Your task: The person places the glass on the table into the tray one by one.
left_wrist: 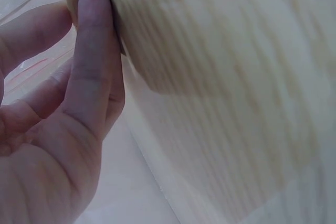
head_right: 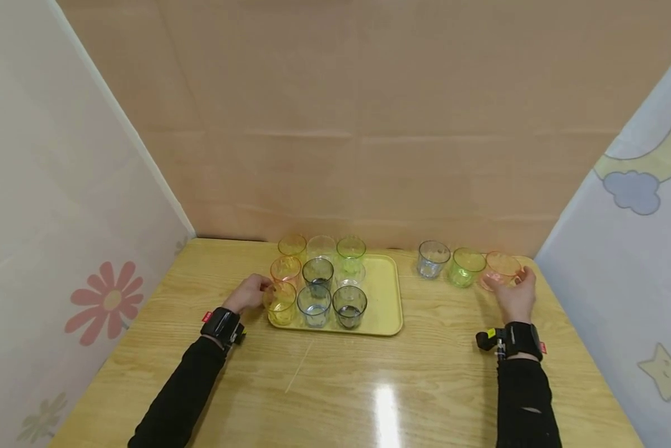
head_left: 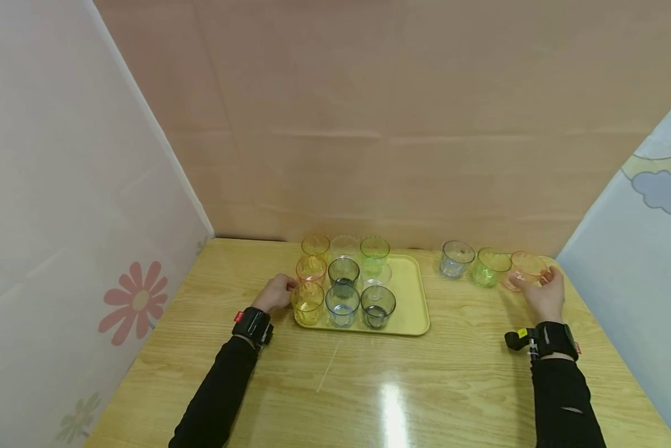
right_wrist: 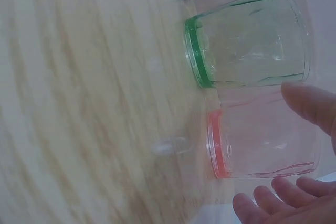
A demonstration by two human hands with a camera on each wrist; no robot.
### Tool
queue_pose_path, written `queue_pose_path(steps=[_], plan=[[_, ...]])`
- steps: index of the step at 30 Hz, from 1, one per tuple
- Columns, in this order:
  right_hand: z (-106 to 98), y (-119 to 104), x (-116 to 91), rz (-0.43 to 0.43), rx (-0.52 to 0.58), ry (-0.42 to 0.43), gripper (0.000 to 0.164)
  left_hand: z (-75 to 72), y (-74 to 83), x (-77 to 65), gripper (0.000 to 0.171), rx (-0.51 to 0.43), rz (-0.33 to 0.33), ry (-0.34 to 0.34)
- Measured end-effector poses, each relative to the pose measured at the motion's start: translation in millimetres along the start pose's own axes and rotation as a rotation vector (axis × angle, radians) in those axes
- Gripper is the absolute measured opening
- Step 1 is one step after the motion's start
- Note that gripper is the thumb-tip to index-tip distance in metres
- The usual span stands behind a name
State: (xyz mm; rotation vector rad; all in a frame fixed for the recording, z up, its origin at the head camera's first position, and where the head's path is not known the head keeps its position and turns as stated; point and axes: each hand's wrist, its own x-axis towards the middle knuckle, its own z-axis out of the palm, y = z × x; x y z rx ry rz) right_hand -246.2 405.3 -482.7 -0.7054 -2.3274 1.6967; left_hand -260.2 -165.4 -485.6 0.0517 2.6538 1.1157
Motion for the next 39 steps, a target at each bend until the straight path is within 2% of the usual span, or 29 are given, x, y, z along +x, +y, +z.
queue_pose_path(steps=[9,22,27,30,32,39], plan=[[2.6,-3.5,9.3,-0.071,-0.107,0.003,0.102,-0.8,-1.2,1.7,0.026,0.000,0.009,-0.008],[4.1,-7.2,13.9,0.001,-0.095,0.041,0.098,-1.4,-1.7,3.6,0.030,0.033,-0.005,-0.004],[2.5,-3.6,13.9,0.020,-0.127,0.036,0.100,-0.5,-2.3,3.8,0.027,0.014,0.001,-0.006],[2.9,-1.4,13.0,0.037,-0.134,0.065,0.100,-0.6,-2.4,3.7,0.027,-0.003,0.001,-0.006],[3.6,-0.3,11.9,0.050,-0.103,0.099,0.097,-0.5,-2.6,3.7,0.027,-0.007,0.005,-0.007],[4.8,0.1,6.2,0.061,0.173,0.186,0.071,-0.1,-1.3,3.0,0.028,0.001,-0.004,-0.009]])
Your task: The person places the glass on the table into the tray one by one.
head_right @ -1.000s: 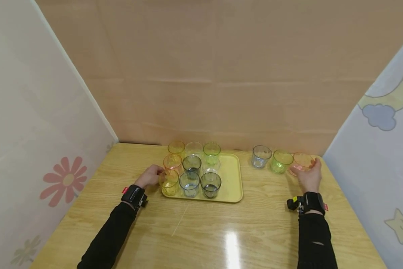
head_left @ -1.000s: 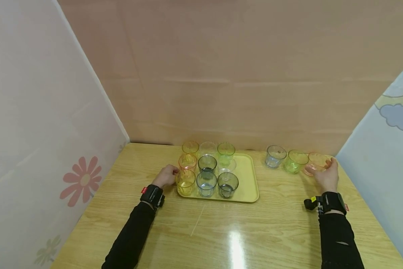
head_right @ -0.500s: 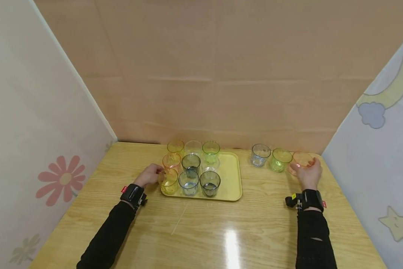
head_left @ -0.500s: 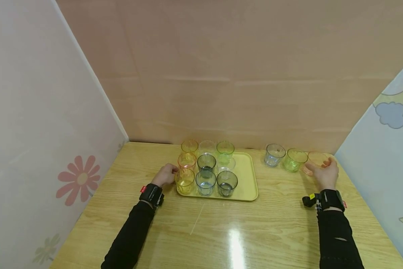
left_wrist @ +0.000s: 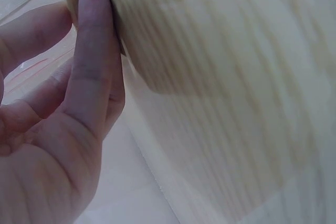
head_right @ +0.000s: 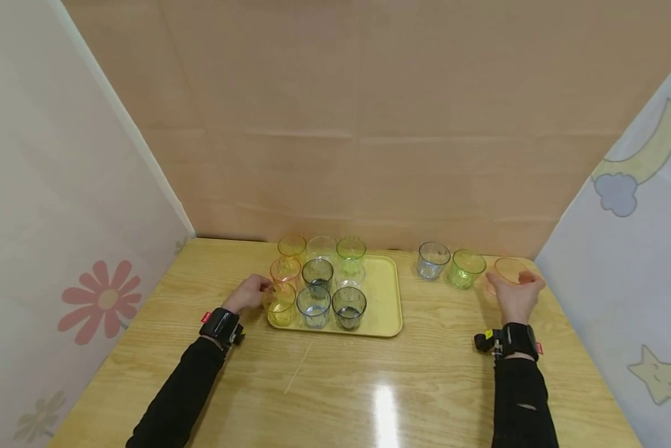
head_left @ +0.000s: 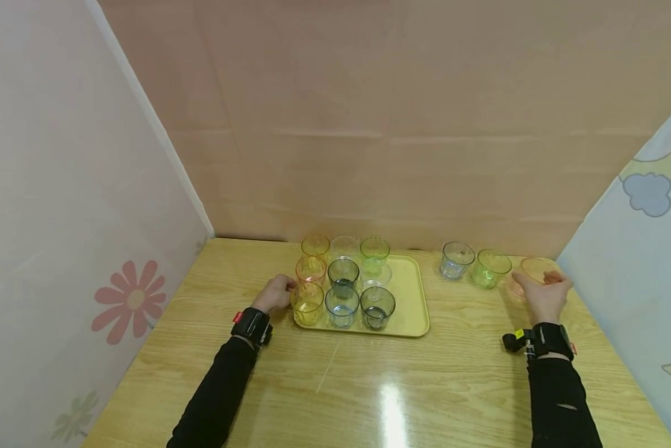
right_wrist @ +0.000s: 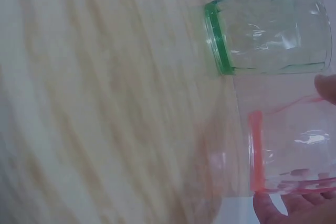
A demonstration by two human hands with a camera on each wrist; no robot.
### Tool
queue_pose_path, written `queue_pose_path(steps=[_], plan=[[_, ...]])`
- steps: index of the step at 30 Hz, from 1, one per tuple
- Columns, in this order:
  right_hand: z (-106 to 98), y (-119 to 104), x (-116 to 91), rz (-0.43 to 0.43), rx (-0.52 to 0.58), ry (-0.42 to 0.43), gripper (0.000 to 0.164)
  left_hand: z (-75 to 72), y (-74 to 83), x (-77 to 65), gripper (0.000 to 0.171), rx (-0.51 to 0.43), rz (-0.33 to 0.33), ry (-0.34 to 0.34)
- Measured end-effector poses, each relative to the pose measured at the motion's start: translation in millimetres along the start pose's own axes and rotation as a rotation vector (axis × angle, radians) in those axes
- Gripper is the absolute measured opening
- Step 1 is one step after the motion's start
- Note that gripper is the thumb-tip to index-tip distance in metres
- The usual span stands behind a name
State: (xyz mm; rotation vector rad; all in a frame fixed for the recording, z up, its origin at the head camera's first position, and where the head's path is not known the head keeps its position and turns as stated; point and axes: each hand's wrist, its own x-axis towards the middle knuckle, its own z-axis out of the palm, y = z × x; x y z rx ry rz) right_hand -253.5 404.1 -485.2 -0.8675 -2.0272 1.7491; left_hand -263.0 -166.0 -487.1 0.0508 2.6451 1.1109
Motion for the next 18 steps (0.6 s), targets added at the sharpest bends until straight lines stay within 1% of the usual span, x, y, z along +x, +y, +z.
queue_pose_path(steps=[2,6,9,12,18], plan=[[-0.7,0.0,-1.7,-0.017,0.001,0.010,0.070,0.2,-0.4,-0.3,0.027,-0.009,-0.003,0.000],[-0.7,-0.7,-2.7,-0.031,0.019,0.023,0.080,-0.1,-0.6,-0.7,0.028,-0.023,-0.001,-0.001],[0.5,-2.1,-3.2,-0.041,0.074,0.032,0.084,0.0,-1.1,-0.5,0.029,-0.024,0.000,-0.002],[2.3,-4.4,-5.4,-0.063,0.131,0.039,0.083,0.9,-2.3,0.7,0.029,-0.020,0.000,-0.004],[6.6,-12.2,-14.3,-0.130,0.167,0.038,0.084,1.5,-2.2,1.1,0.030,-0.026,-0.006,-0.010]])
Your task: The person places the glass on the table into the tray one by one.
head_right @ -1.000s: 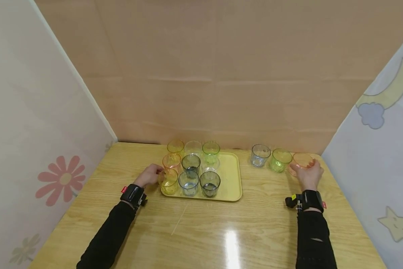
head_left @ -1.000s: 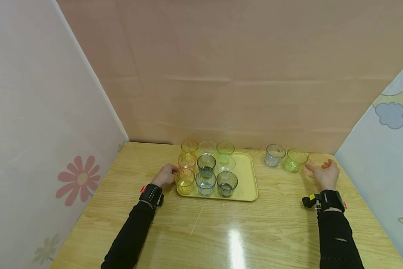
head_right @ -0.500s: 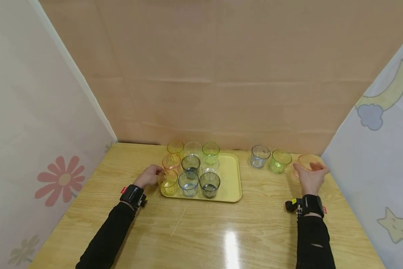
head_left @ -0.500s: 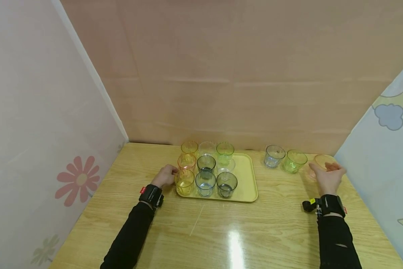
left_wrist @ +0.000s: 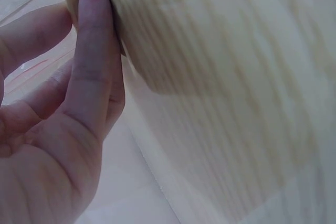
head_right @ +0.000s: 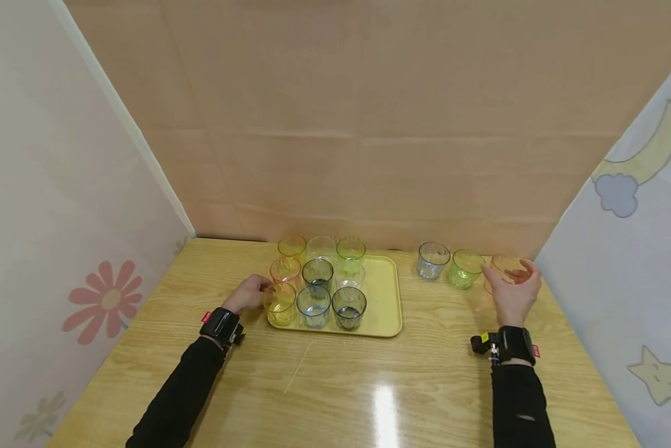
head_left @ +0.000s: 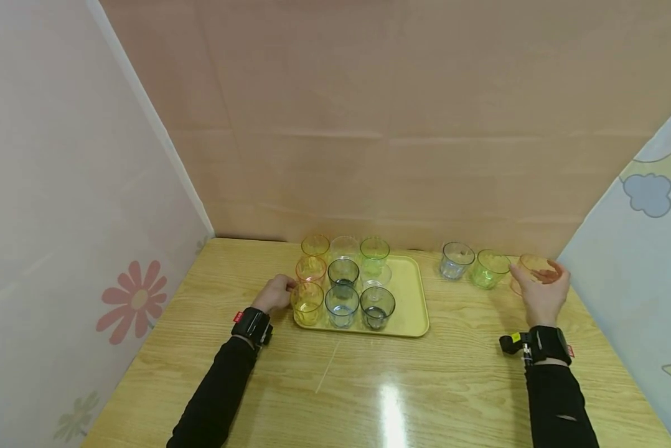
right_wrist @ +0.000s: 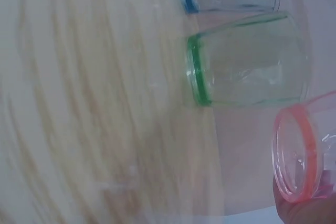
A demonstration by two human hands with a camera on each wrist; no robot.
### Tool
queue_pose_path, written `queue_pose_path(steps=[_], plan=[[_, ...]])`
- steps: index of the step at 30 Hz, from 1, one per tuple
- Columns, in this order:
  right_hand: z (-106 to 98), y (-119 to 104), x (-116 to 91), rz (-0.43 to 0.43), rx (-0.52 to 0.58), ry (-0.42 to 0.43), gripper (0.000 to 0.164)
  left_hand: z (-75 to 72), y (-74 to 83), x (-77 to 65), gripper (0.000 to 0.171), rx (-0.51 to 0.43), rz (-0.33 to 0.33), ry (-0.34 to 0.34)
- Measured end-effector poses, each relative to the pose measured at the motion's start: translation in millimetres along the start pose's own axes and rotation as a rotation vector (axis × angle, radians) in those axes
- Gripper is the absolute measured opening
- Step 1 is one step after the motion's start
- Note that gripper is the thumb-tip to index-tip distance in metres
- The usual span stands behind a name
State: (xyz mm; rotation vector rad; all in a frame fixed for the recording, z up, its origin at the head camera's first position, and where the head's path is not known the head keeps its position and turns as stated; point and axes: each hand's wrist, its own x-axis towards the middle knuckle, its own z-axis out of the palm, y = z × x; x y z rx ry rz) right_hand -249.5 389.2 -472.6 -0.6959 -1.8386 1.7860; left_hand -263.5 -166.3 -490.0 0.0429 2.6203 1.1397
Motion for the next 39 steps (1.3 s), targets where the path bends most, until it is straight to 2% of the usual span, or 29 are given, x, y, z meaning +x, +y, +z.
queue_pose_path(steps=[5,12,23,32,39], plan=[[5.0,-7.8,-7.3,-0.049,0.068,-0.003,0.080,-0.3,0.7,0.1,0.032,0.001,-0.011,-0.002],[11.4,-15.4,-17.7,-0.103,0.178,-0.070,0.078,-0.3,-0.5,3.3,0.029,-0.003,-0.005,-0.004],[26.2,-12.5,-35.4,-0.157,0.093,-0.136,0.072,0.9,1.2,1.6,0.028,-0.010,-0.009,0.000],[40.7,-12.3,-46.7,-0.193,0.161,-0.201,0.069,-0.5,-1.0,2.1,0.026,0.026,0.014,0.009],[50.7,-12.9,-51.8,-0.213,0.109,-0.258,0.070,-1.1,-0.2,1.0,0.025,0.030,0.017,0.010]])
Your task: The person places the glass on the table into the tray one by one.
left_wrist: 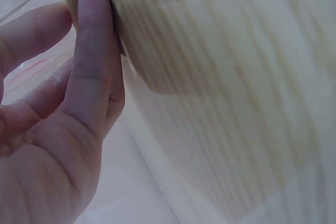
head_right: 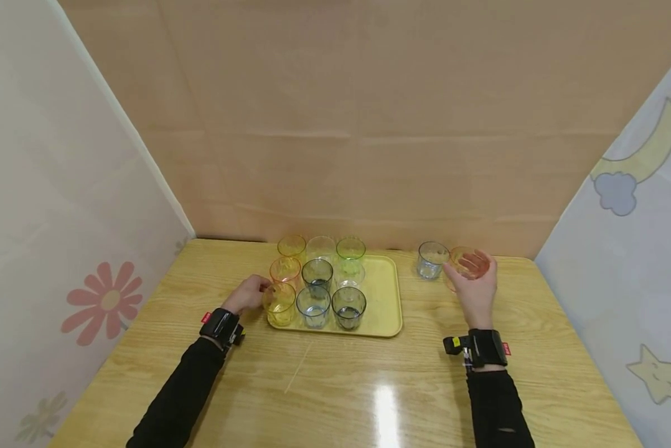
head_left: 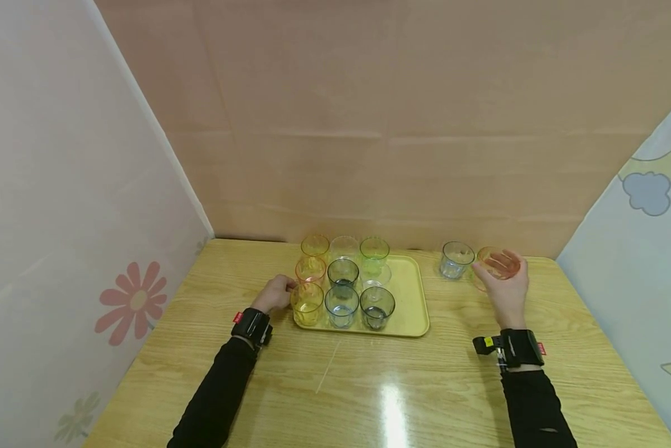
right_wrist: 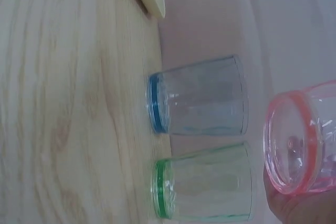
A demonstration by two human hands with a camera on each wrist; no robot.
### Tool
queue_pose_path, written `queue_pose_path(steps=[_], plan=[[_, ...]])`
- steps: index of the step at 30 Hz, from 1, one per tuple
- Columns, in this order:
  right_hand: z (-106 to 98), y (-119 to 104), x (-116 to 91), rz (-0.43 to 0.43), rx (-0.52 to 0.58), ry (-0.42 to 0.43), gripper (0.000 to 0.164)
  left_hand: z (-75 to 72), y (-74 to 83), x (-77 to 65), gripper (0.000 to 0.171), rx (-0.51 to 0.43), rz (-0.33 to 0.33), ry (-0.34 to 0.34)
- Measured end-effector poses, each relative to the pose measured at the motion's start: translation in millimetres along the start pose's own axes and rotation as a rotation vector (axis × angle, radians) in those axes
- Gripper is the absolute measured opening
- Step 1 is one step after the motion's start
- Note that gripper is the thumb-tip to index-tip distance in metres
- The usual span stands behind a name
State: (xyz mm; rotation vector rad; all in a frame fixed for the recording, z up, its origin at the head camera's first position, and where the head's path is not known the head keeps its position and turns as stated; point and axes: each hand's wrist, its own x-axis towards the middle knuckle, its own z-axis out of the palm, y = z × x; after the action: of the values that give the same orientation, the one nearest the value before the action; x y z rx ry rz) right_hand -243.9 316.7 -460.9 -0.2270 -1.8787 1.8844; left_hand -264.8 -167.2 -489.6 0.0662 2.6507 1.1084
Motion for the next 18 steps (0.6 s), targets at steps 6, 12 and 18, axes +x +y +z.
queue_pose_path(steps=[6,12,18], plan=[[12.7,0.3,-3.5,0.000,-0.023,-0.063,0.074,-1.0,2.0,-0.9,0.025,0.004,0.004,0.006],[26.4,-1.1,-8.3,0.005,-0.045,-0.138,0.076,-0.7,2.6,-1.5,0.023,0.012,0.007,0.010],[39.0,12.2,-7.4,-0.075,-0.015,-0.249,0.074,0.1,2.7,-2.5,0.026,0.016,0.013,0.006]])
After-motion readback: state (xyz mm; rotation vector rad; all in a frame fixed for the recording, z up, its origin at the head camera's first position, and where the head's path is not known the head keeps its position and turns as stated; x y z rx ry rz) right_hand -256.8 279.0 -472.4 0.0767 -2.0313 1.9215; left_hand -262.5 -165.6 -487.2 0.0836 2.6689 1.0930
